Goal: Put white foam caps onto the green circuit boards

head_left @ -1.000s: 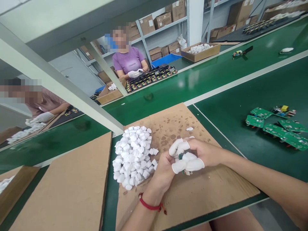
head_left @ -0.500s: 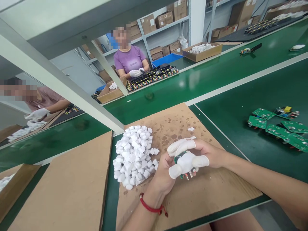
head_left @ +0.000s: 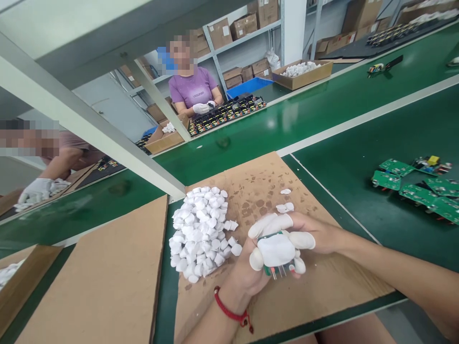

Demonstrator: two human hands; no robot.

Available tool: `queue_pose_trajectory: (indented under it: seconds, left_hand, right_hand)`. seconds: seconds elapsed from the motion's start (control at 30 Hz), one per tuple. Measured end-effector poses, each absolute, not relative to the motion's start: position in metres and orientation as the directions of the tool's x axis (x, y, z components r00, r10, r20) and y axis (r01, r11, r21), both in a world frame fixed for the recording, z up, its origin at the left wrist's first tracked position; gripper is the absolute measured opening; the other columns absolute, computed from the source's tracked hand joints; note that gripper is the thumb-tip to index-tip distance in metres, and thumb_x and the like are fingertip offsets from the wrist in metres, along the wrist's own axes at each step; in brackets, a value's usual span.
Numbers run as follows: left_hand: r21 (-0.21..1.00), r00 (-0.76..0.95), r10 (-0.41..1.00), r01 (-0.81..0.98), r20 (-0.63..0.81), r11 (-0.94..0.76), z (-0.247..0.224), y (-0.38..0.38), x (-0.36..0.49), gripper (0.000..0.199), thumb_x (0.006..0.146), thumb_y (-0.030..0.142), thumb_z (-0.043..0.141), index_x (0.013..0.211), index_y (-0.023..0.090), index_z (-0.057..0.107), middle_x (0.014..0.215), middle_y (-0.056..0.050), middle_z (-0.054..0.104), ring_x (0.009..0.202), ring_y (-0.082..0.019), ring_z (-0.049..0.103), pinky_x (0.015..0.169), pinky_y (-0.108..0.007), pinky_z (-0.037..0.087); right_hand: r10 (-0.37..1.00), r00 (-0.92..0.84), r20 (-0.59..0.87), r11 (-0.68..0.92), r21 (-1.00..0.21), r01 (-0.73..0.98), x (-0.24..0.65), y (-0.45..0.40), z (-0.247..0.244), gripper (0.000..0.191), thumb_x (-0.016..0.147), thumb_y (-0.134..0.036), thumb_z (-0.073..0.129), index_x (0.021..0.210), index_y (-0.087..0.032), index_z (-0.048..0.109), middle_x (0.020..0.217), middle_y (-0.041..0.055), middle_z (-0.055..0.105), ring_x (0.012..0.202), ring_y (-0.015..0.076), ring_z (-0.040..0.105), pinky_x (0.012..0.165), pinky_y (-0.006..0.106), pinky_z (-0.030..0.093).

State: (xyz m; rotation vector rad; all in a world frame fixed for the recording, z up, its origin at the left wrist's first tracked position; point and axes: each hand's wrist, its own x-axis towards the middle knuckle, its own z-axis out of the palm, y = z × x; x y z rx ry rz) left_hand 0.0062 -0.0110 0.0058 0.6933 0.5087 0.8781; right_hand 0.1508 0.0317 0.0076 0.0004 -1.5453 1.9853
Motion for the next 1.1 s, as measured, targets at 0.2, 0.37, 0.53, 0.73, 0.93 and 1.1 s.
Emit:
queue_pose_trajectory:
  seconds: [0.2, 0.37, 0.53, 0.73, 0.93, 1.1]
  left_hand:
    - [0.715, 0.557, 0.826, -0.543, -0.087, 0.441, 0.003, -0.011, 0.006, 0.056, 0.065, 0.046, 0.071, 0.111, 0.018, 0.055, 0.073, -0.005, 0.067, 0.068, -0.021, 0.064, 0.059, -0.031, 0.051]
    - [0.698, 0.559, 0.828, -0.574, -0.047, 0.427, 0.004, -0.01, 0.008, 0.053, 0.066, 0.058, 0.064, 0.096, 0.014, 0.062, 0.062, -0.005, 0.064, 0.065, -0.022, 0.064, 0.058, -0.033, 0.053]
    - [0.702, 0.506, 0.858, -0.582, -0.082, 0.41, 0.007, -0.013, 0.011, 0.046, 0.061, 0.058, 0.067, 0.073, 0.014, 0.064, 0.059, -0.004, 0.062, 0.059, -0.019, 0.062, 0.054, -0.029, 0.052]
    - [0.715, 0.506, 0.858, -0.569, -0.086, 0.407, 0.005, -0.01, 0.009, 0.048, 0.058, 0.06, 0.067, 0.065, 0.013, 0.063, 0.048, 0.0, 0.054, 0.043, -0.013, 0.055, 0.039, -0.021, 0.045]
    - [0.771, 0.556, 0.826, -0.485, -0.092, 0.413, 0.016, -0.009, 0.01, 0.051, 0.058, 0.057, 0.07, 0.084, 0.013, 0.065, 0.049, -0.001, 0.055, 0.048, -0.016, 0.058, 0.037, -0.019, 0.044]
    - [0.803, 0.518, 0.85, -0.464, -0.098, 0.375, 0.013, -0.01, 0.01, 0.056, 0.054, 0.053, 0.074, 0.096, 0.018, 0.063, 0.059, 0.0, 0.061, 0.045, -0.013, 0.057, 0.039, -0.022, 0.048]
  right_hand:
    - [0.478, -0.811, 0.337, -0.111, -0.893, -0.436, 0.151, 0.033, 0.007, 0.036, 0.089, -0.043, 0.047, 0.109, -0.017, 0.062, 0.112, 0.0122, 0.06, 0.048, 0.0068, 0.06, 0.05, 0.021, 0.052]
    - [0.493, -0.802, 0.337, -0.175, -0.864, -0.471, 0.147, 0.03, 0.008, 0.036, 0.086, -0.039, 0.054, 0.114, -0.017, 0.058, 0.103, 0.0092, 0.062, 0.051, 0.0064, 0.06, 0.047, 0.017, 0.05]
    - [0.487, -0.805, 0.339, -0.112, -0.89, -0.442, 0.15, 0.034, 0.008, 0.036, 0.083, -0.035, 0.059, 0.112, -0.015, 0.058, 0.087, 0.0075, 0.064, 0.052, 0.0083, 0.06, 0.052, 0.021, 0.052]
    - [0.525, -0.775, 0.353, 0.043, -0.92, -0.389, 0.152, 0.034, 0.01, 0.041, 0.079, -0.029, 0.064, 0.116, -0.015, 0.056, 0.102, 0.0121, 0.062, 0.052, 0.0088, 0.061, 0.051, 0.022, 0.052]
    - [0.434, -0.829, 0.353, -0.082, -0.901, -0.427, 0.154, 0.036, 0.008, 0.048, 0.086, -0.052, 0.046, 0.112, -0.013, 0.059, 0.092, 0.0115, 0.065, 0.071, 0.018, 0.066, 0.068, 0.033, 0.055]
    - [0.421, -0.847, 0.325, -0.174, -0.887, -0.427, 0.154, 0.037, 0.008, 0.033, 0.082, -0.037, 0.061, 0.108, -0.016, 0.06, 0.118, 0.0137, 0.053, 0.078, 0.0164, 0.065, 0.065, 0.03, 0.056]
